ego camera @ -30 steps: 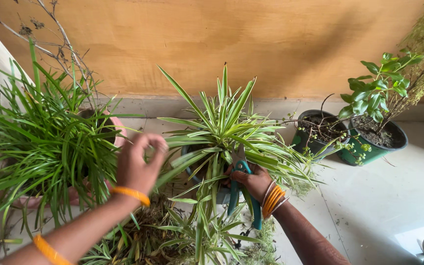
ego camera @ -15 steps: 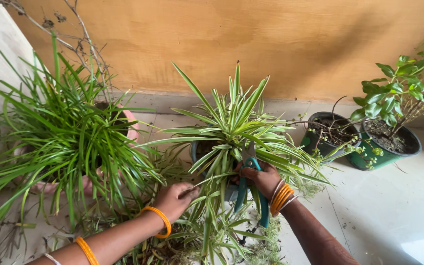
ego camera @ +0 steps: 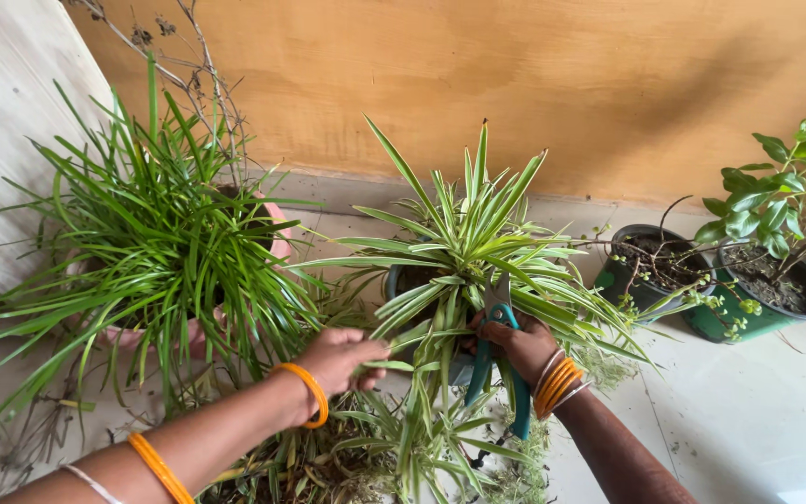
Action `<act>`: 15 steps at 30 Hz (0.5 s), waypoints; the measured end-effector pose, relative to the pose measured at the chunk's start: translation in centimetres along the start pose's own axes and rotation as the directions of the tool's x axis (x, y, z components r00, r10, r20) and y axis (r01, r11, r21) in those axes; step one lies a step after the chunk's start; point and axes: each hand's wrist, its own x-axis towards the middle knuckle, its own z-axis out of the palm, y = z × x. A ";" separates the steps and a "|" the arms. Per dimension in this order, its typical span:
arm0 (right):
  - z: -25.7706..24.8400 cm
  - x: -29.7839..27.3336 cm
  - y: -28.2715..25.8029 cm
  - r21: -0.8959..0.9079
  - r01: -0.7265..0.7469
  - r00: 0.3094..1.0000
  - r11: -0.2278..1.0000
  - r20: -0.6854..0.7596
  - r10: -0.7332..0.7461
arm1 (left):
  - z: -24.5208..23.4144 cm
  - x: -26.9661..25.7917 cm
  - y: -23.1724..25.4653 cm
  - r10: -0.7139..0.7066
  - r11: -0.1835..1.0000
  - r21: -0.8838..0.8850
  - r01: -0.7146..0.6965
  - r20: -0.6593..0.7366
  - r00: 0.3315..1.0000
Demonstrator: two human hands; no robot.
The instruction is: The person trims a spider plant using shears, cutting away dead leaves and stems. They hold the plant with one hand and use the shears with the other to remove unwanted foliage, which falls onto the floor.
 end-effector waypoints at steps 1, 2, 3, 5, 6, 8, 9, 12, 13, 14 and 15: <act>0.6 -0.5 -0.9 -0.048 -0.035 0.998 0.998 -0.048 0.032 | 0.0 -0.2 1.0 0.029 1.000 0.004 -0.029 -0.001 1.000; 1.4 -1.2 -2.0 -0.094 -0.071 0.993 0.993 -0.097 0.062 | -0.1 -0.3 1.9 0.057 0.998 0.009 -0.057 -0.001 0.998; 2.2 -2.2 -3.1 -0.140 -0.112 0.985 0.984 -0.147 0.091 | -0.2 -0.4 2.6 0.084 0.996 0.011 -0.084 -0.001 0.996; 3.8 -4.8 -5.2 -0.460 -0.194 0.969 0.867 -0.227 0.096 | -0.3 -0.2 3.7 0.112 0.993 -0.044 -0.112 -0.017 0.994; 4.7 -5.8 -6.1 -0.598 -0.235 0.960 0.766 -0.265 0.087 | -0.4 0.0 4.0 0.124 0.989 -0.071 -0.126 -0.026 0.992; 6.6 -8.4 -6.6 -0.384 -0.169 0.984 0.908 -0.122 0.131 | -0.8 0.4 4.5 0.119 0.993 -0.013 -0.120 -0.075 0.990; 7.3 -9.3 -6.8 -0.262 -0.144 0.989 0.954 -0.051 0.136 | -0.9 0.6 4.6 0.119 0.993 0.017 -0.118 -0.097 0.988; 8.5 -9.3 -7.1 -0.024 -0.461 0.867 0.887 0.201 0.456 | -1.4 1.2 4.5 0.151 0.988 -0.012 -0.152 -0.089 0.985; 9.0 -8.8 -6.9 -0.027 -0.495 0.850 0.869 0.196 0.490 | -1.5 1.3 4.5 0.145 0.989 0.011 -0.145 -0.088 0.985; 9.5 -8.1 -6.8 -0.030 -0.528 0.831 0.849 0.191 0.523 | -1.5 1.4 4.4 0.140 0.990 0.034 -0.137 -0.087 0.986; 9.8 -7.5 -6.6 -0.033 -0.560 0.810 0.828 0.189 0.556 | -1.6 1.5 4.3 0.134 0.990 0.056 -0.129 -0.089 0.987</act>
